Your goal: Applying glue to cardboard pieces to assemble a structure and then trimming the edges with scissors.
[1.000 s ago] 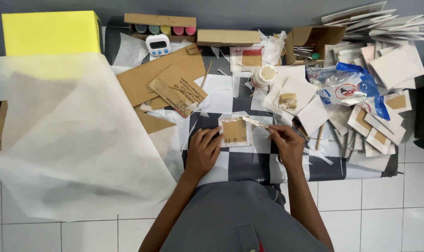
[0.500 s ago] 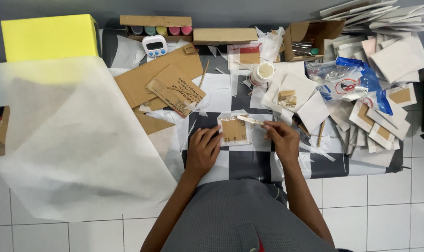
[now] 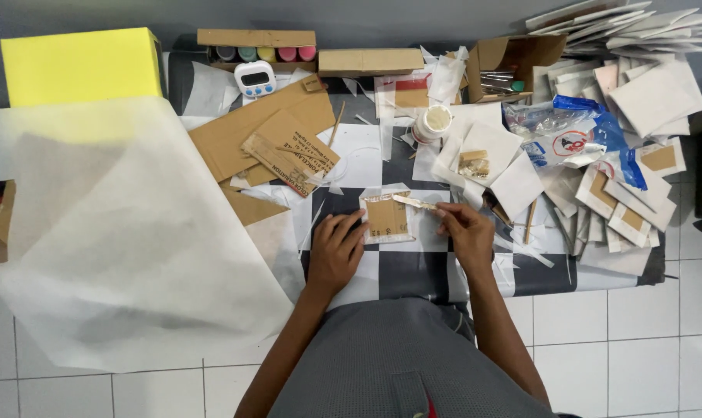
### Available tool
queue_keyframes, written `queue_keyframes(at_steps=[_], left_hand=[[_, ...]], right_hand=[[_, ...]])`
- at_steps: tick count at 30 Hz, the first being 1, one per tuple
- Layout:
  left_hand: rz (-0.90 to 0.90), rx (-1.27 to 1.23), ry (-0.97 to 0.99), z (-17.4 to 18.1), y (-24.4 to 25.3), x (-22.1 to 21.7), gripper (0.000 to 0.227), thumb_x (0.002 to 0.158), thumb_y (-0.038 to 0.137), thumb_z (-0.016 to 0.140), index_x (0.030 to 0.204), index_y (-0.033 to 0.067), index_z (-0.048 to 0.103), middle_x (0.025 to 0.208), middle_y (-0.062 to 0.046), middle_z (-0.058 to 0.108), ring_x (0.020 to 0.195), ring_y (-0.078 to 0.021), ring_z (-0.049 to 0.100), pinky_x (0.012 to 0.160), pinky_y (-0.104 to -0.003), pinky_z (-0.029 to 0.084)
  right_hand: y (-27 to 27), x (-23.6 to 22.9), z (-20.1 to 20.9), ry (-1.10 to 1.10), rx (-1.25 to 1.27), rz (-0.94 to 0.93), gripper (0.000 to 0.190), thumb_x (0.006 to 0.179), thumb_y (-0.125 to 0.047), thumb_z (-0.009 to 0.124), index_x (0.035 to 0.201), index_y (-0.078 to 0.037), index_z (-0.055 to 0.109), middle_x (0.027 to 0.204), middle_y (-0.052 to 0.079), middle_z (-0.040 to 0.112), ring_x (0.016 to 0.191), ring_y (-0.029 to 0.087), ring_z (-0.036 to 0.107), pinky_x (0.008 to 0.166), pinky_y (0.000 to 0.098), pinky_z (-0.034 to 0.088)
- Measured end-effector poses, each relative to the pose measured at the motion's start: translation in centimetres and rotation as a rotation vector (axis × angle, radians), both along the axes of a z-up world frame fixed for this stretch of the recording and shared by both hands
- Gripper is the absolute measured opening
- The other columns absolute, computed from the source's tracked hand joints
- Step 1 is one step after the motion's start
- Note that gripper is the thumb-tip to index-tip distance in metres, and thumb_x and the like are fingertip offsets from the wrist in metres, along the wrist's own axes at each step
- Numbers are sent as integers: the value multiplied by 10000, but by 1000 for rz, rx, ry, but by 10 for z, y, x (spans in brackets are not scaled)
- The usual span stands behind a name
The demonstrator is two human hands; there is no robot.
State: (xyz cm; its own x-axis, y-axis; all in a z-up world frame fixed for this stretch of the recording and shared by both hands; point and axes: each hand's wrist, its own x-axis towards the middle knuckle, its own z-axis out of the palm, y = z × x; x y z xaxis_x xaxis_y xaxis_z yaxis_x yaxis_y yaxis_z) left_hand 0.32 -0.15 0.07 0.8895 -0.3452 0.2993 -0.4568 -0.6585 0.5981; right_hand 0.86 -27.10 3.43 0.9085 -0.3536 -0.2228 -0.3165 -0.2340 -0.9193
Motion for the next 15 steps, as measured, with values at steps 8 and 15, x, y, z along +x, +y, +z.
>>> queue_keyframes(at_steps=[8, 15], left_hand=[[12, -3, -14, 0, -1, -1, 260, 1017, 189, 564, 1243, 173, 691, 1380, -10, 618, 1258, -242, 559, 1120, -492, 385], [3, -16, 28, 9, 1, 0, 261, 1024, 186, 550, 1244, 173, 690, 1387, -6, 616, 1254, -239, 557, 1124, -490, 369]], right_hand=[[-23, 43, 81, -331, -311, 69, 114, 1026, 41, 709, 1132, 35, 748, 834, 175, 735, 626, 202, 670, 641, 292, 511], [-46, 136, 100, -570, -1074, 387, 43, 1037, -108, 816, 1053, -131, 784, 769, -23, 721, 643, 155, 686, 671, 290, 549]])
